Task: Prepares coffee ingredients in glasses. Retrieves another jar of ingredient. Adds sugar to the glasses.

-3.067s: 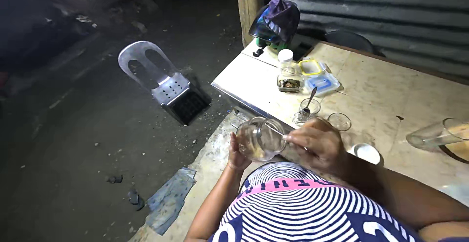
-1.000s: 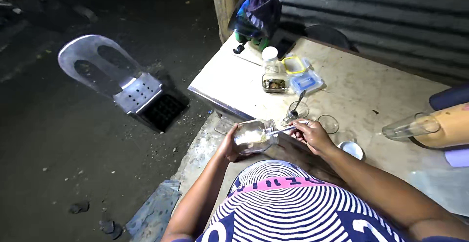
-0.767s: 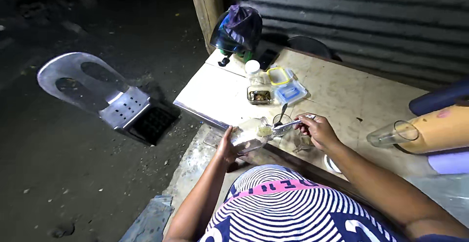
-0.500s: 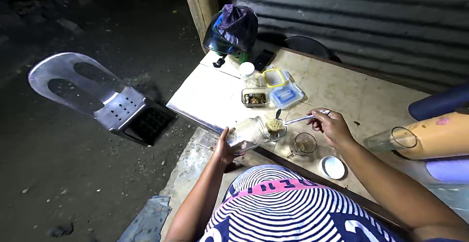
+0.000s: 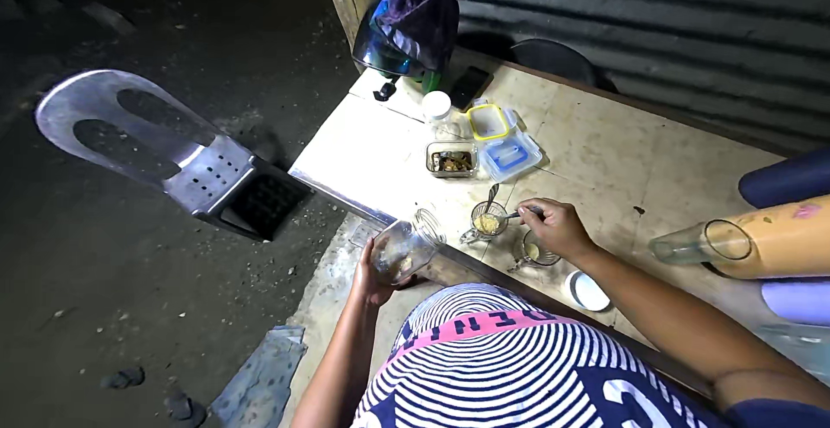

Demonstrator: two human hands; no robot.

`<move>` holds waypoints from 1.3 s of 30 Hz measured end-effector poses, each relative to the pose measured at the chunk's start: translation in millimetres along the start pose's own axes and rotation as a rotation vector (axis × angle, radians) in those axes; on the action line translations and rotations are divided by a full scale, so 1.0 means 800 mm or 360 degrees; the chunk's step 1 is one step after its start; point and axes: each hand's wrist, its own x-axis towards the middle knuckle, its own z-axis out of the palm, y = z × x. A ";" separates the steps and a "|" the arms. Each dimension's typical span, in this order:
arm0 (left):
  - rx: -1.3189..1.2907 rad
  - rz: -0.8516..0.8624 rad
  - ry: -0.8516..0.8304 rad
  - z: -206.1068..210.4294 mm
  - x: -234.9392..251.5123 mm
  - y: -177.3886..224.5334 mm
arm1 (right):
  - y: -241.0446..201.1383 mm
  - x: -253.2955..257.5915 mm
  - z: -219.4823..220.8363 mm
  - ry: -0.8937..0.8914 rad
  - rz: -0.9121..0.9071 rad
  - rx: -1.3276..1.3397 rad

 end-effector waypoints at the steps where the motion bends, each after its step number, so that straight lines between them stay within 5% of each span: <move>1: -0.0003 0.0005 0.0010 -0.003 -0.002 0.000 | 0.001 0.000 0.000 0.0008 0.0011 0.0009; 30: 0.0010 0.0008 0.0050 -0.003 -0.015 -0.008 | 0.010 -0.012 -0.005 0.0129 0.0019 0.0089; 39: 0.0125 -0.0114 -0.0020 0.024 -0.011 -0.023 | 0.013 0.001 -0.029 0.0202 0.0705 0.0609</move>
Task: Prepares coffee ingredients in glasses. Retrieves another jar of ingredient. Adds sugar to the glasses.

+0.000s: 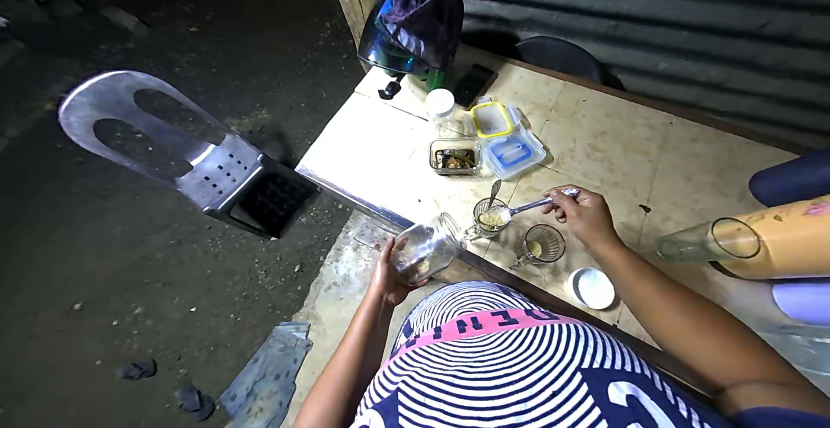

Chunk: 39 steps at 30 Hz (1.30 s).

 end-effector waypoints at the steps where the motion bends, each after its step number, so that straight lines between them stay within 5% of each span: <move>1: -0.0006 -0.0016 -0.0022 0.005 0.002 -0.001 | -0.005 -0.001 -0.003 0.0031 0.0023 0.0106; 4: -0.0033 -0.0049 -0.0100 0.022 0.005 -0.003 | -0.028 -0.014 -0.010 0.0066 -0.0191 0.0221; 9: -0.0094 -0.0136 -0.0194 0.046 0.008 -0.003 | -0.043 -0.053 0.009 -0.0025 -0.1223 -0.0226; 11: -0.0106 -0.0144 -0.0225 0.053 0.009 -0.002 | -0.041 -0.051 0.015 0.0029 -0.1393 -0.0251; 20: -0.0174 -0.0093 -0.0268 0.035 0.014 -0.003 | -0.032 -0.031 -0.015 0.0223 -0.0364 0.0420; 23: -0.0181 -0.0047 -0.0191 0.012 0.013 -0.005 | -0.016 -0.031 -0.017 0.0305 -0.0369 0.0341; 29: -0.0251 0.0027 0.0036 -0.032 0.006 -0.011 | 0.031 -0.031 0.011 0.0206 -0.1086 -0.0497; 34: -0.0262 0.0045 0.0155 -0.036 0.000 -0.013 | 0.012 -0.033 -0.022 0.0311 -0.0490 -0.0094; 39: -0.0226 0.0049 0.0075 -0.031 -0.005 -0.014 | 0.021 -0.058 -0.074 0.0488 -0.0361 -0.0046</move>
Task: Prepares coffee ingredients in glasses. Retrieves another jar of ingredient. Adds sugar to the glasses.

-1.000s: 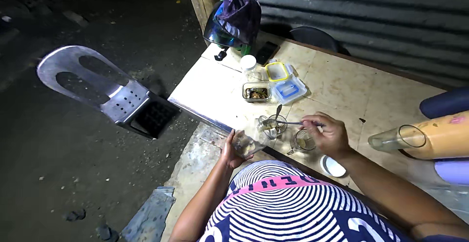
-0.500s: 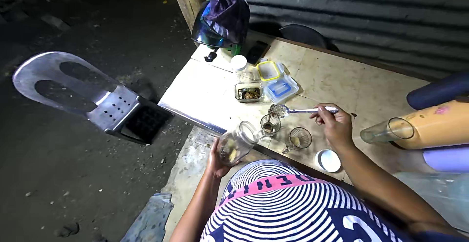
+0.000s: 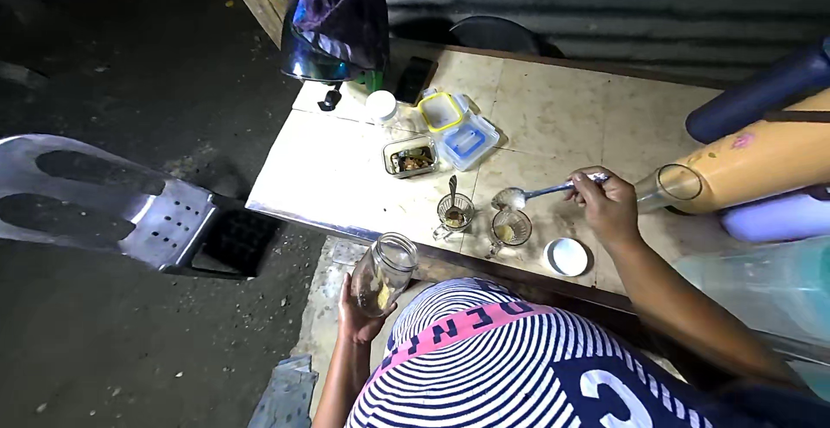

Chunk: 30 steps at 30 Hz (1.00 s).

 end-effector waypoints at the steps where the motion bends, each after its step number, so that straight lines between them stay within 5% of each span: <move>1: 0.0010 0.0001 -0.0027 0.000 -0.001 -0.001 | 0.000 -0.008 -0.004 -0.0035 -0.0039 -0.0100; 6: 0.0088 -0.0012 -0.0147 0.009 -0.001 -0.004 | 0.019 -0.039 0.014 -0.0134 -0.0218 -0.0215; 14: 0.0170 -0.0049 -0.0284 0.022 -0.008 -0.010 | 0.016 -0.059 -0.011 0.0124 -0.0153 -0.0201; 21: 0.0190 -0.0064 -0.0413 0.003 -0.008 -0.014 | 0.049 -0.061 0.007 -0.0380 0.0150 -0.0505; 27: 0.0228 -0.0067 -0.0470 -0.035 -0.027 -0.013 | 0.116 -0.106 -0.012 -0.1077 0.0683 -0.1390; 30: 0.0243 -0.0047 -0.0577 -0.060 -0.038 -0.013 | 0.124 -0.150 0.002 -0.0801 0.0635 -0.1295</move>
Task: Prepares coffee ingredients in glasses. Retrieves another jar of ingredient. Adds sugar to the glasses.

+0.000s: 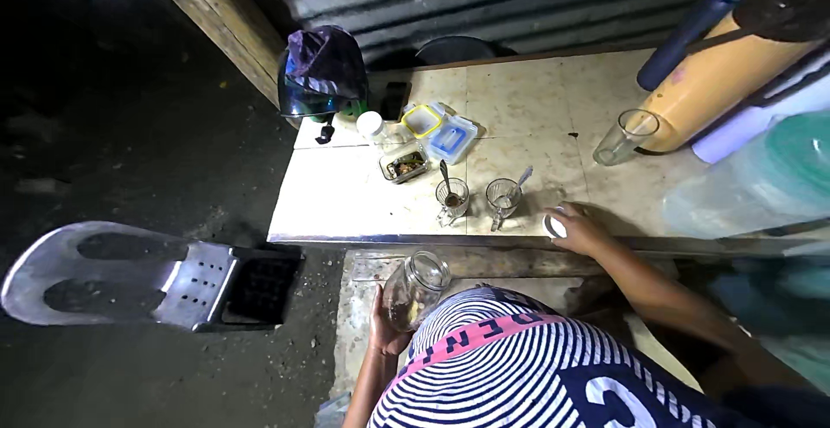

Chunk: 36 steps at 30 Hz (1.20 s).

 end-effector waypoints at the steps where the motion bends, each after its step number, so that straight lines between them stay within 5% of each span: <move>1: 0.0026 -0.0009 -0.0031 -0.006 -0.007 -0.001 | -0.008 -0.017 0.007 0.0093 0.0028 0.0148; 7: 0.0412 -0.0290 -0.0179 -0.038 -0.030 -0.008 | -0.099 -0.161 0.062 0.0534 -0.0177 0.1725; 12: 0.0524 -0.0543 -0.0574 -0.007 -0.044 -0.057 | -0.165 -0.259 0.081 0.0909 -0.0078 0.2944; 16: 0.0683 -0.0784 -0.0818 0.047 -0.068 -0.119 | -0.141 -0.347 0.105 0.0992 -0.0324 0.2292; 21: 0.1092 -0.0973 -0.1285 0.111 -0.099 -0.209 | -0.030 -0.486 0.055 0.0850 -0.0542 0.0954; 26: 0.1360 -0.1359 -0.1663 0.196 -0.139 -0.356 | 0.084 -0.622 0.041 0.0992 -0.0600 -0.0019; 31: 0.1382 -0.1431 -0.1618 0.270 -0.219 -0.514 | 0.197 -0.737 0.035 0.0952 -0.0065 0.0418; 36: 0.1471 -0.1314 -0.1699 0.337 -0.286 -0.649 | 0.312 -0.803 0.016 0.0525 0.1021 0.0935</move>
